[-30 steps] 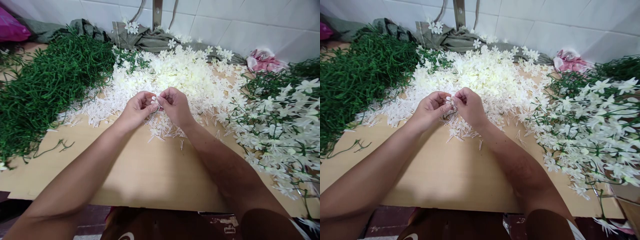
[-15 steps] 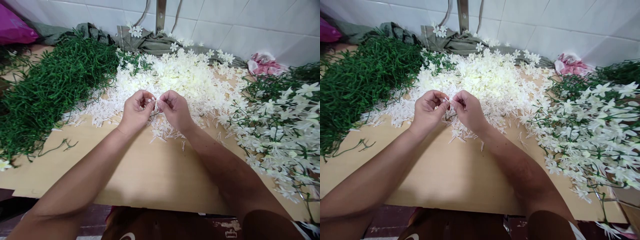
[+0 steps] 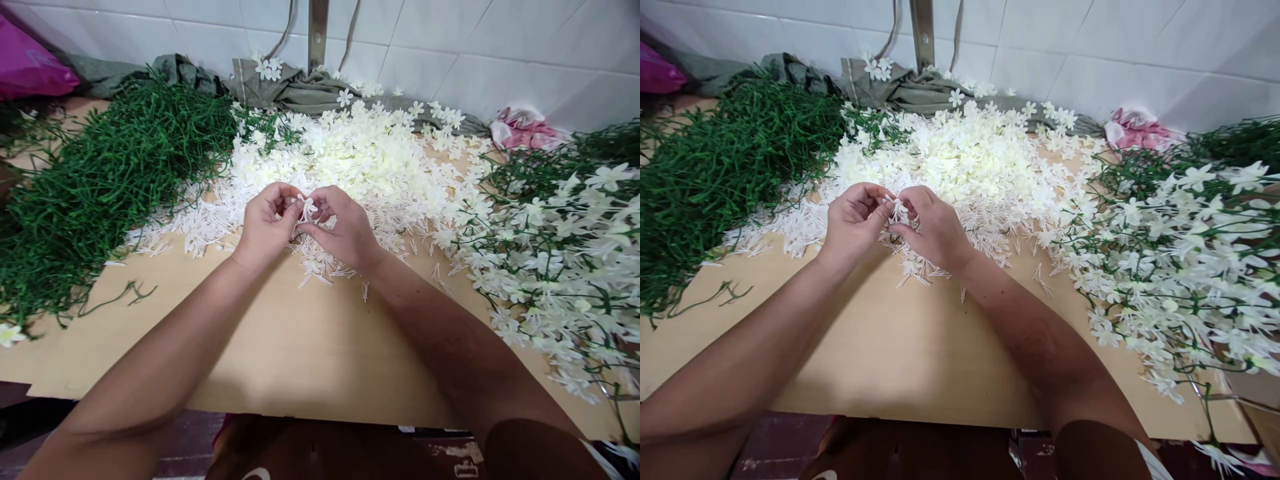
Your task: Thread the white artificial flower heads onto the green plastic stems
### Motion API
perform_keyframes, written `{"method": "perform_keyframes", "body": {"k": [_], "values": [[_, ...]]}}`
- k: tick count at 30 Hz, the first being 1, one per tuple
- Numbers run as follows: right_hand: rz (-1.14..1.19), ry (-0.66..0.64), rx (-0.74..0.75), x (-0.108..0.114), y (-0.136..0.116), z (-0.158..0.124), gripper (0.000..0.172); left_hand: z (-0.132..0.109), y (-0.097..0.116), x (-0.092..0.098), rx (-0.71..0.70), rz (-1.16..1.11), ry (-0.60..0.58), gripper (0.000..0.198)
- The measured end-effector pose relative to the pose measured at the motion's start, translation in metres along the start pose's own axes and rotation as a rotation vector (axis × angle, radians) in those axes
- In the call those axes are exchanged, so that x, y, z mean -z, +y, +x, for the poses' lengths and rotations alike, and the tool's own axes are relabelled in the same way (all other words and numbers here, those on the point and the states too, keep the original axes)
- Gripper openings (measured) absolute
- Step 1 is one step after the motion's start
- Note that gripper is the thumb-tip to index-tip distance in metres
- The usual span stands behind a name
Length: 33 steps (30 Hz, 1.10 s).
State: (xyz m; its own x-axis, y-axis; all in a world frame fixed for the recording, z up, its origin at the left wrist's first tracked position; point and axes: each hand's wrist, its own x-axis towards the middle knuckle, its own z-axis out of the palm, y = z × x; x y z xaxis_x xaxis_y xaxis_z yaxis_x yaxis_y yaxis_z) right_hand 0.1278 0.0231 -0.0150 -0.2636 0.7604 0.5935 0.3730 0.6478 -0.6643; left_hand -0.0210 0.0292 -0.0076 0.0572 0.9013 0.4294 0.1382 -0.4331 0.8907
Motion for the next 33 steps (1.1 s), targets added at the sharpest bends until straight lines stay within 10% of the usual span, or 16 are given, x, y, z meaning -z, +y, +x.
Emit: {"method": "perform_keyframes", "body": {"k": [11, 21, 33], "values": [[0.12, 0.032, -0.134, 0.012, -0.002, 0.008, 0.017, -0.004, 0.005, 0.003, 0.071, 0.021, -0.114, 0.008], [0.495, -0.064, -0.437, 0.027, 0.01, 0.015, 0.029, -0.01, -0.002, -0.01, -0.049, 0.966, -0.329, 0.015], [0.753, 0.017, -0.594, 0.022, 0.008, 0.014, 0.03, 0.0, 0.01, 0.013, -0.034, 0.397, -0.08, 0.016]]}}
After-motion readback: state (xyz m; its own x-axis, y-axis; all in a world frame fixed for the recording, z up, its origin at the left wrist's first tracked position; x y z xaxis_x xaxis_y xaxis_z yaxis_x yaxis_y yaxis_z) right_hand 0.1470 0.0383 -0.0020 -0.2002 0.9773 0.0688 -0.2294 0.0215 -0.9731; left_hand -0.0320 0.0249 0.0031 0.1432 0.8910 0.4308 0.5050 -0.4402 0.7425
